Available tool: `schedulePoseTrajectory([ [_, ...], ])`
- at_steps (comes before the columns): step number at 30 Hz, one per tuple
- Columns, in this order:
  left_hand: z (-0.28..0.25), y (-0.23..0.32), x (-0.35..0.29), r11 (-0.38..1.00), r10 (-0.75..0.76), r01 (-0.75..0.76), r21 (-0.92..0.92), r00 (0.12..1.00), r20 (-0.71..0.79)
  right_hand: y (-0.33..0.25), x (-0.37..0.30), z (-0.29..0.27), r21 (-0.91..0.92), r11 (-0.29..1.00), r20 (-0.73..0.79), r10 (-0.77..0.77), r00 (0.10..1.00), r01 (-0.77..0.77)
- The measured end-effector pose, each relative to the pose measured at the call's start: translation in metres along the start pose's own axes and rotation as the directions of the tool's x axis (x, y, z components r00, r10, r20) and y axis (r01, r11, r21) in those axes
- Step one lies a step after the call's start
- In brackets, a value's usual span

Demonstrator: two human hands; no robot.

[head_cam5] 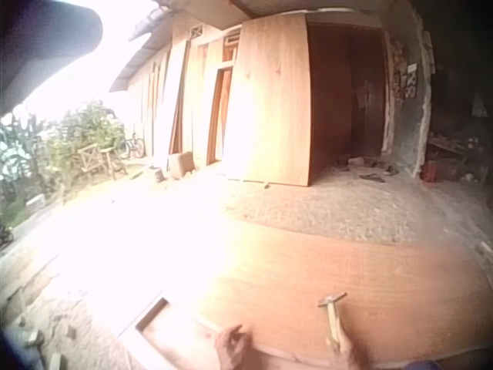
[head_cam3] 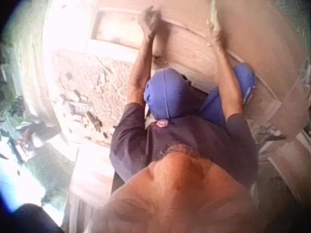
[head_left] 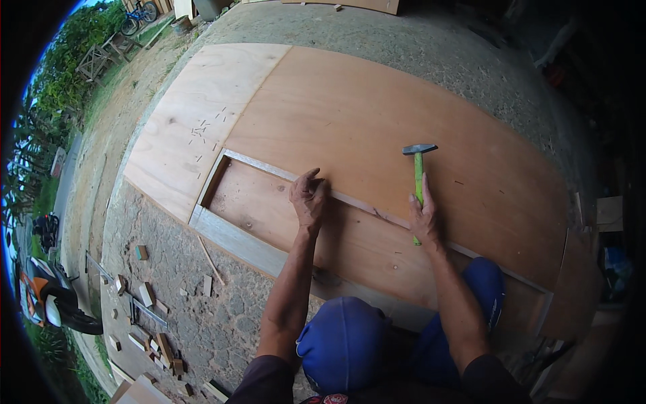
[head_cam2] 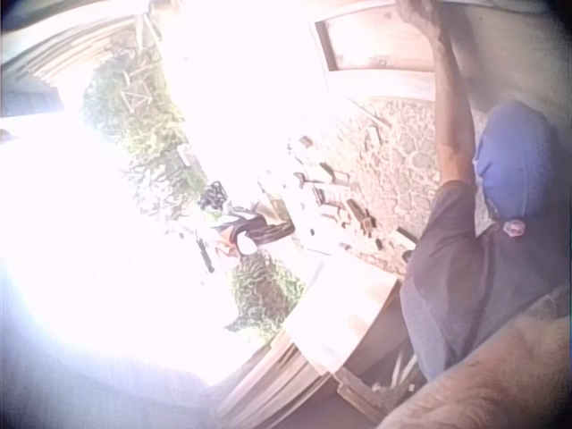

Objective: The person hammers nails into a large wooden panel to attach a wooden frame. They then flip the panel over and use a green marker to draw lines on the surface before picking up a long wooden plank.

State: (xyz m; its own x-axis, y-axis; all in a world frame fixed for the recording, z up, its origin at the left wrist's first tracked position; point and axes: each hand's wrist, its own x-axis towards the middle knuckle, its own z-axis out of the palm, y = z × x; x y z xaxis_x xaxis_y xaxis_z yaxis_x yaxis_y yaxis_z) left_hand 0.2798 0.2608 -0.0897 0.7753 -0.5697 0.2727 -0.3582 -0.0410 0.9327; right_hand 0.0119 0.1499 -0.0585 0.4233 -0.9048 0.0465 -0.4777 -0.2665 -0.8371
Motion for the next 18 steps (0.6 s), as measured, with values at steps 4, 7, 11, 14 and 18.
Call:
schedulePoseTrajectory([
  [4,-0.002,-0.005,0.0,0.973,-0.145,0.139,-0.183,0.989,-0.018,-0.05,-0.019,0.015,0.007,0.963,0.037,-0.269,0.962,0.269],
  [7,-0.004,-0.014,0.002,0.988,-0.078,0.077,-0.132,0.997,-0.001,-0.089,-0.03,0.027,0.002,0.982,0.249,-0.184,0.951,0.189],
  [11,-0.002,-0.028,-0.001,0.999,0.02,-0.02,-0.042,1.0,-0.004,-0.101,-0.032,0.049,-0.062,0.908,0.316,-0.376,0.871,0.414],
  [14,-0.004,-0.029,-0.001,0.995,0.074,-0.072,0.065,0.997,-0.031,-0.11,-0.034,0.056,-0.104,0.904,0.363,-0.354,0.862,0.415],
  [18,-0.001,-0.021,-0.002,0.995,0.078,-0.075,0.07,0.996,-0.042,-0.114,-0.031,0.057,-0.155,0.905,0.415,-0.304,0.858,0.396],
])
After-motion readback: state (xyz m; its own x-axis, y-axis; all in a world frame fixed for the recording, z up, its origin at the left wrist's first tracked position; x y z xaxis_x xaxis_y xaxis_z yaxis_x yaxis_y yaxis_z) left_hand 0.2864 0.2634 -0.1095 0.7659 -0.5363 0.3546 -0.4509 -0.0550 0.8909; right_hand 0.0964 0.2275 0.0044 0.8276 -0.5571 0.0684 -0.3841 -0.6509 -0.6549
